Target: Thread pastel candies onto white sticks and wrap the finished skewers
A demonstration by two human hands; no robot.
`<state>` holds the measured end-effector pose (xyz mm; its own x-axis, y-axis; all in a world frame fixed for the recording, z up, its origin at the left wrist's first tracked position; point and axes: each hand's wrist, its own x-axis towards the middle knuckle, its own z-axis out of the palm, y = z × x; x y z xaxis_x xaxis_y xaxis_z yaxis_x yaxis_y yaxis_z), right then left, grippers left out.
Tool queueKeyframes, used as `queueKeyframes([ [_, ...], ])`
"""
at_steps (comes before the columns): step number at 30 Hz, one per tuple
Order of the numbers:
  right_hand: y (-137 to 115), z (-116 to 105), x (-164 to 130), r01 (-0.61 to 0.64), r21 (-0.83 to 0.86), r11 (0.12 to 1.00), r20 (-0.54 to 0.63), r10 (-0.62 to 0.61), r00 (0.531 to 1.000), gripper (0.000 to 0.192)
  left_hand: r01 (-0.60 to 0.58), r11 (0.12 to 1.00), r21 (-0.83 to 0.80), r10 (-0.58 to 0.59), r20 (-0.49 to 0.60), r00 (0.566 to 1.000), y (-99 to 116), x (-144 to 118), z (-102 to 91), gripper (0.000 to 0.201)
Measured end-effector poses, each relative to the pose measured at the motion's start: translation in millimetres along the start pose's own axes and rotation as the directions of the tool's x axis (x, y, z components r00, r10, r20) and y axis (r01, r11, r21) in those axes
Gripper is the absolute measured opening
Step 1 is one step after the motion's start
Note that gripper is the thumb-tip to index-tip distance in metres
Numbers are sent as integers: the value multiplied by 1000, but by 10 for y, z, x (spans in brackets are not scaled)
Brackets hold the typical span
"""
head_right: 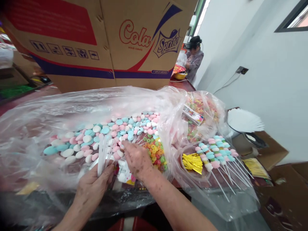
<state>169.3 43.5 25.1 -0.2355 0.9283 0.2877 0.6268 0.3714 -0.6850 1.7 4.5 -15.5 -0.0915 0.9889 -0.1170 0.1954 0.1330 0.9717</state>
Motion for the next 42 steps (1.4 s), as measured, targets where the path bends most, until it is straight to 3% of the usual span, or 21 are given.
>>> queueKeyframes([
  [6, -71, 54, -91, 44, -97, 994, 75, -37, 996, 45, -38, 998, 52, 38, 7, 999, 21, 9, -25, 29],
  [9, -114, -94, -43, 83, -112, 990, 152, -66, 986, 43, -19, 1000, 25, 18, 13, 1000, 79, 0, -22, 30],
  [12, -72, -352, 85, 3, -191, 982, 158, 28, 987, 42, 24, 998, -58, -23, 18, 1000, 112, -8, -7, 33],
  [15, 68, -567, 236, -88, -461, 883, 125, 163, 979, 35, 21, 992, -128, -17, 28, 999, 105, -7, 4, 33],
  [17, 165, -621, 314, -61, -644, 763, 196, 241, 951, 28, 13, 990, -139, -8, 36, 999, 89, -4, 4, 31],
  [20, 251, -583, 387, -29, -761, 648, 256, 341, 904, 28, 30, 992, -121, -25, 43, 999, 78, -6, -2, 31],
  [27, 296, -552, 445, -55, -757, 651, 255, 372, 893, 26, 33, 990, -138, -31, 16, 999, 117, -27, 11, 28],
  [33, 318, -645, 497, -87, -604, 792, 271, 307, 912, 23, 29, 994, -107, -27, 17, 999, 89, -17, -1, 27],
  [37, 307, -548, 580, -85, -657, 749, 324, 382, 865, 24, 25, 996, -90, -24, 14, 1000, 81, -9, -2, 28],
  [42, 278, -410, 562, -139, -715, 685, 247, 434, 867, 31, 21, 996, -92, -21, 2, 1000, 105, -14, 6, 29],
])
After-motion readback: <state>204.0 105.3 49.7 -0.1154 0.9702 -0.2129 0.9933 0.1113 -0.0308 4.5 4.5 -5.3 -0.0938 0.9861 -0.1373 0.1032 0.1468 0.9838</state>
